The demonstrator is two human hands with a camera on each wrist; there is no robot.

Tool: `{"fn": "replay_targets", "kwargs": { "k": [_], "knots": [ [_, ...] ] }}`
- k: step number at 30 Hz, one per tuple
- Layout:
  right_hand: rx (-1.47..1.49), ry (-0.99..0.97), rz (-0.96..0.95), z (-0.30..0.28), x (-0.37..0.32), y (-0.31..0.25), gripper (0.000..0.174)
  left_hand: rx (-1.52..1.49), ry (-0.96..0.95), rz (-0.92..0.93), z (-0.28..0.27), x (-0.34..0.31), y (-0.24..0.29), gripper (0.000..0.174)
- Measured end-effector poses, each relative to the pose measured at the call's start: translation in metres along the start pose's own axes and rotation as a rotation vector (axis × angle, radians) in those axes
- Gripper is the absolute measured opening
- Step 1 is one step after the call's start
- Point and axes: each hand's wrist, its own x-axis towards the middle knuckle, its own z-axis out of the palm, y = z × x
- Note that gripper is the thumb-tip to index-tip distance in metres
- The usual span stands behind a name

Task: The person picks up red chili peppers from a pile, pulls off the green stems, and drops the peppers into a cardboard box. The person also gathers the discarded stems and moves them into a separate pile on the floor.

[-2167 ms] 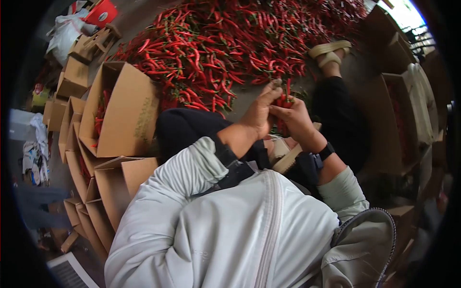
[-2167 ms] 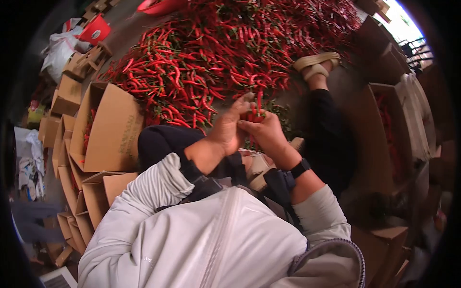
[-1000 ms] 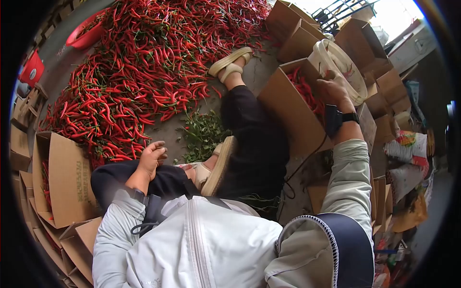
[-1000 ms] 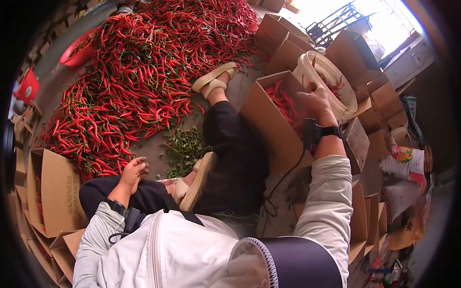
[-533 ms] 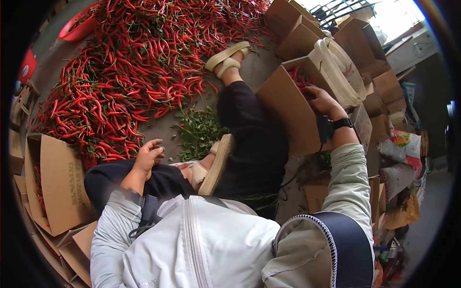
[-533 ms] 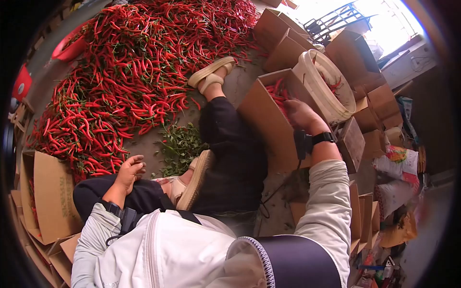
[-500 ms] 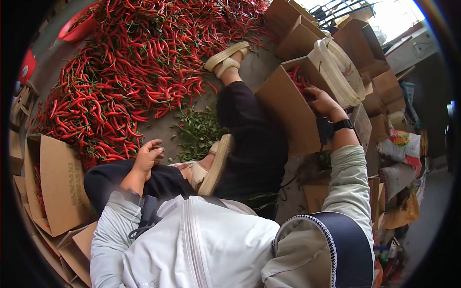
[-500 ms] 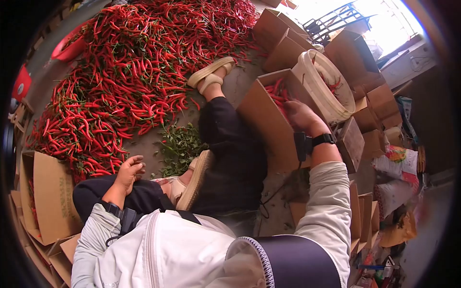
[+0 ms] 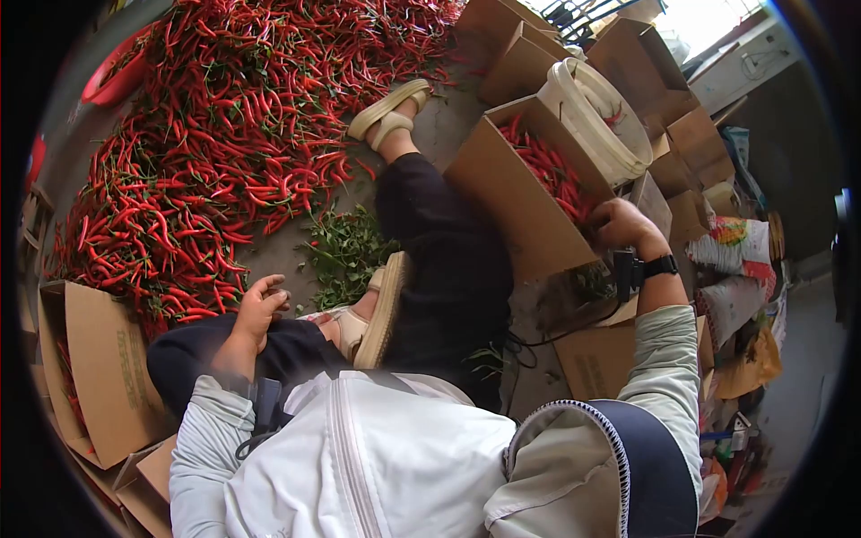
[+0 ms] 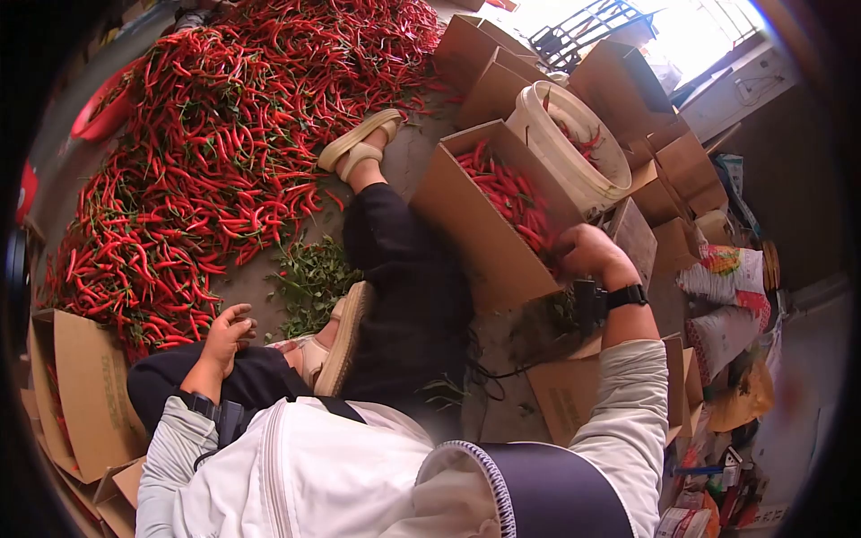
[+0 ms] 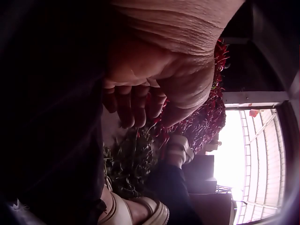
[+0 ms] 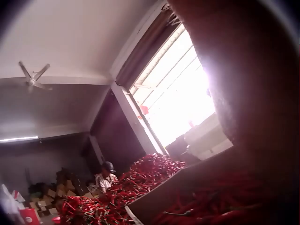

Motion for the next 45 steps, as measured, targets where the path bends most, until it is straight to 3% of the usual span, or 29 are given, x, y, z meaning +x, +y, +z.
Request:
{"fn": "replay_targets", "kwargs": {
  "k": [2,3,5,6,7,9,11,13,15,17,21,23,25,26,28,31,33,37,40,45],
  "knots": [
    [-0.337,0.263,-0.025,-0.006,0.001,-0.013,0.025,0.002,-0.007,-0.001,-0.002,0.001,-0.003,0.040],
    [-0.335,0.265,-0.023,-0.005,0.005,-0.009,0.025,0.005,-0.005,0.005,-0.002,0.001,-0.004,0.040],
    [-0.205,0.054,-0.016,0.008,0.020,0.003,0.025,0.007,-0.004,0.011,-0.001,0.003,-0.004,0.040],
    [-0.026,0.012,0.076,0.022,0.019,0.002,0.027,0.000,-0.012,0.020,-0.001,0.003,-0.004,0.041],
    [-0.220,0.129,-0.013,0.032,0.020,0.006,0.027,-0.008,-0.017,0.028,-0.002,0.003,-0.006,0.041],
    [-0.196,0.011,0.047,0.017,0.014,-0.020,0.028,-0.007,-0.008,0.046,0.001,0.003,-0.004,0.041],
    [-0.192,0.074,-0.103,0.016,0.024,0.009,0.026,0.020,0.001,0.084,0.001,0.004,-0.007,0.040],
    [-0.016,0.329,0.049,0.002,0.016,-0.028,0.018,0.003,-0.023,0.145,0.002,0.004,-0.006,0.039],
    [-0.033,0.719,-0.215,0.004,0.031,-0.050,0.009,0.049,-0.048,0.121,0.000,0.008,-0.008,0.038],
    [0.084,0.669,-0.295,0.004,0.037,-0.102,0.008,0.032,-0.056,0.105,0.001,0.007,-0.002,0.038],
    [0.372,0.510,-0.533,0.037,0.050,-0.220,0.015,0.240,0.003,0.275,-0.008,0.026,-0.013,0.036],
    [0.420,0.288,-0.635,0.068,0.080,-0.243,0.014,0.333,0.074,0.267,-0.019,0.029,-0.008,0.035],
    [0.509,0.199,-0.874,0.106,0.100,-0.275,0.026,0.434,0.139,0.259,-0.037,0.032,0.001,0.035],
    [0.478,0.086,-0.896,0.120,0.104,-0.286,0.033,0.541,0.225,0.264,-0.046,0.033,0.007,0.035],
    [0.438,-0.081,-0.951,0.147,0.108,-0.298,0.041,0.643,0.347,0.176,-0.061,0.031,0.021,0.035],
    [0.524,-0.186,-0.852,0.181,0.119,-0.291,0.038,0.972,0.461,0.345,-0.092,0.044,0.020,0.030],
    [0.526,-0.196,-0.802,0.185,0.124,-0.283,0.036,0.956,0.429,0.285,-0.092,0.053,0.032,0.028],
    [0.628,-0.173,-0.725,0.179,0.134,-0.276,0.031,1.149,0.394,0.407,-0.079,0.084,0.042,0.031],
    [0.609,-0.118,-0.727,0.178,0.139,-0.278,0.030,1.586,0.408,0.287,-0.068,0.106,0.043,0.026],
    [0.551,-0.161,-0.766,0.186,0.140,-0.280,0.031,1.766,0.420,0.345,-0.056,0.115,0.047,0.026]
  ]
}}
